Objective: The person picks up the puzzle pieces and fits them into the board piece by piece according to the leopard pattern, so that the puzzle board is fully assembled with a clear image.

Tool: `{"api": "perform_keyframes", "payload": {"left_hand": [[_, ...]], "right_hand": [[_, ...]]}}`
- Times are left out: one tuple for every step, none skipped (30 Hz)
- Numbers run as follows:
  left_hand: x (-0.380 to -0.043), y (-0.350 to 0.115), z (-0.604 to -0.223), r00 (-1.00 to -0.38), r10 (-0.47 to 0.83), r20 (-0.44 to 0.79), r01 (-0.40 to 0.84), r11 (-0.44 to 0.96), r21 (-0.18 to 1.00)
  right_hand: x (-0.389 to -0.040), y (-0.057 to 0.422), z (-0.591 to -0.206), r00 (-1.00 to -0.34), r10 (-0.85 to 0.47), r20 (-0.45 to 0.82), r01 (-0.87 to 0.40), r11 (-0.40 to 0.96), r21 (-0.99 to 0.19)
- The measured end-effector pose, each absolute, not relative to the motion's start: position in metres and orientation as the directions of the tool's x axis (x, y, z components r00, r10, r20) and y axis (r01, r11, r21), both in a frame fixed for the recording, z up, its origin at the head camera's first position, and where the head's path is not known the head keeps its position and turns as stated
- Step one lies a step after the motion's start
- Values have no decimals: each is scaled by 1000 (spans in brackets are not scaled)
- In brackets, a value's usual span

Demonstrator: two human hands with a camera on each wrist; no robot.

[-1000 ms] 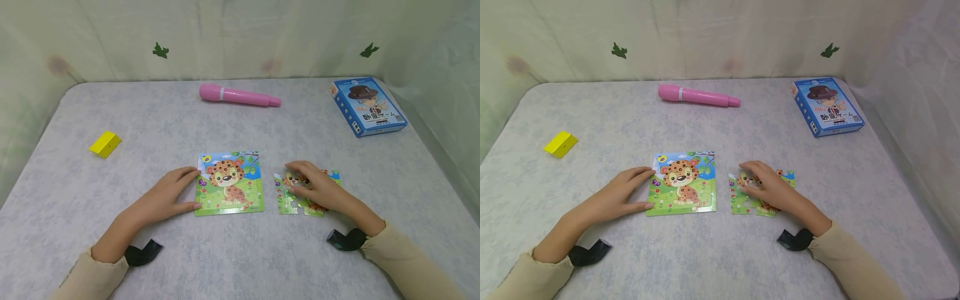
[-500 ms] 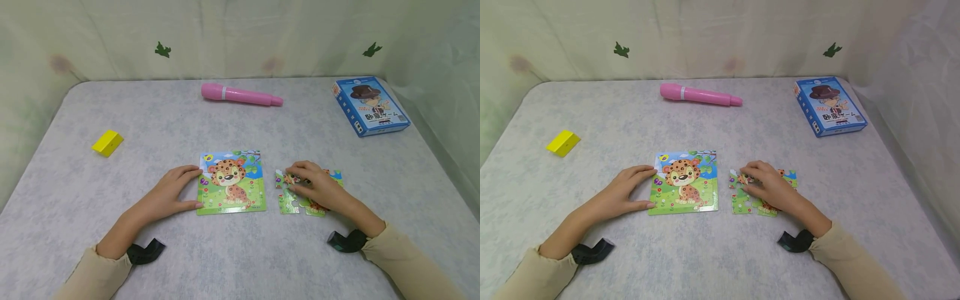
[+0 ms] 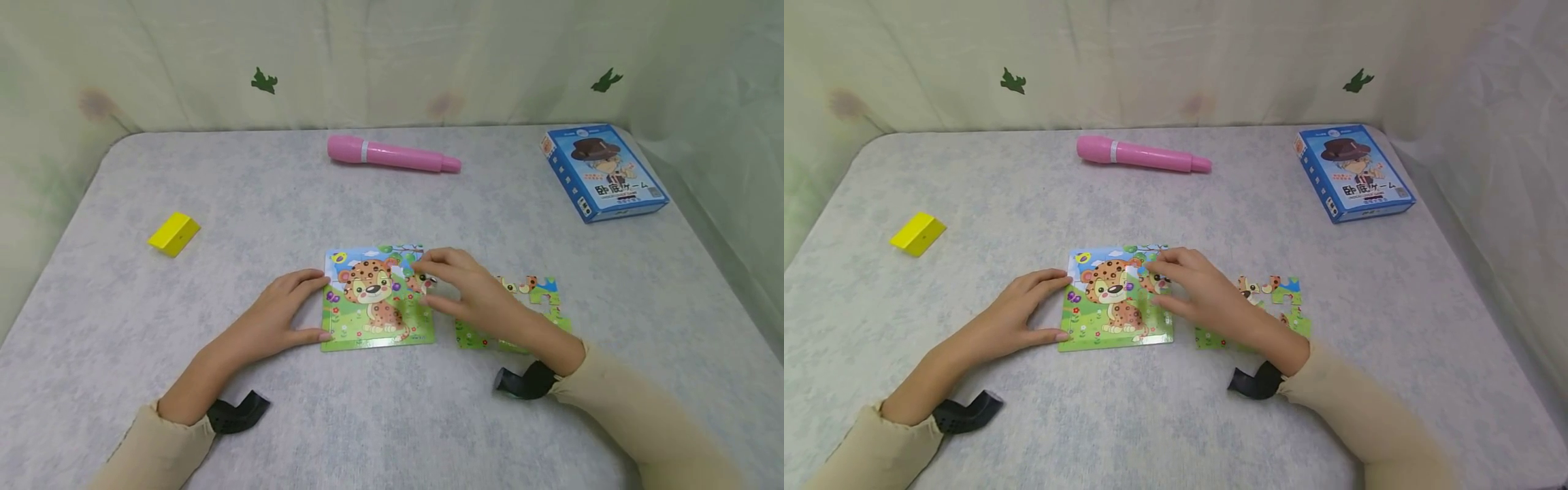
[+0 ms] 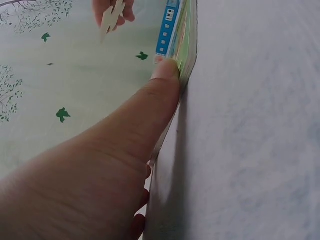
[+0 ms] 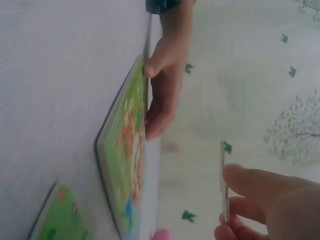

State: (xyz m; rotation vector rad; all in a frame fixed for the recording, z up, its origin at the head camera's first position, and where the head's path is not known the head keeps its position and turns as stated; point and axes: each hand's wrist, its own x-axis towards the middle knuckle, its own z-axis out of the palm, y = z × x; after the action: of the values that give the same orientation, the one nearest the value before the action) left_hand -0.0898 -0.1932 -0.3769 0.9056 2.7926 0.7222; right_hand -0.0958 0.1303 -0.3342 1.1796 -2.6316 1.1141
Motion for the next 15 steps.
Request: {"api": "perform_keyframes", "payload": {"left_hand": [[-90, -193, -377, -812, 583, 39, 529, 705, 471], [-90, -193, -377, -809, 586, 46, 536, 703, 468], [-90, -193, -377, -807, 588, 51, 541, 702, 463], [-90, -193, -377, -805, 590, 56, 546, 700, 460], [-91, -193, -378, -804, 592, 59, 549, 700, 457], [-91, -192, -378, -803, 593, 61, 551, 699, 455], [-91, -192, -378, -802, 594, 62, 552, 700, 453], [-91, -192, -378, -802, 594, 62, 553, 700, 451], [-91, -192, -377, -802, 594, 62, 553, 701, 450], [-91, -192, -377, -802, 594, 62, 554, 701, 450], [-91, -192, -377, -802, 594, 63, 554, 701, 449], [-91, -192, -377, -802, 594, 64, 555, 700, 449], [-91, -193, -377, -801, 595, 65, 556, 700, 449], [-90, -193, -377, -800, 596, 68, 558, 698, 450], [-90, -193, -376, -800, 596, 71, 559, 696, 451]], "right_hand": [[-97, 123, -334, -699, -639, 321, -674, 439, -594], [-98, 116, -334, -691, -648, 322, -680, 432, -592], [-99, 110, -334, -684, -655, 321, -684, 424, -593], [-100, 104, -336, -681, -660, 316, -683, 417, -600], [-102, 98, -337, -684, -662, 305, -675, 418, -608], [-103, 93, -339, -688, -665, 291, -666, 419, -616], [-105, 88, -342, -693, -667, 274, -655, 424, -625], [-106, 83, -345, -701, -668, 249, -638, 433, -637], [-108, 79, -349, -710, -669, 222, -618, 440, -652], [-109, 76, -352, -718, -670, 191, -599, 453, -661], [-110, 72, -355, -721, -673, 164, -587, 468, -660], [-111, 69, -358, -722, -677, 145, -580, 477, -661], [-112, 67, -361, -721, -681, 130, -576, 485, -658], [-113, 64, -364, -719, -684, 121, -578, 493, -650], [-114, 62, -366, -715, -688, 121, -587, 497, -639]]}}
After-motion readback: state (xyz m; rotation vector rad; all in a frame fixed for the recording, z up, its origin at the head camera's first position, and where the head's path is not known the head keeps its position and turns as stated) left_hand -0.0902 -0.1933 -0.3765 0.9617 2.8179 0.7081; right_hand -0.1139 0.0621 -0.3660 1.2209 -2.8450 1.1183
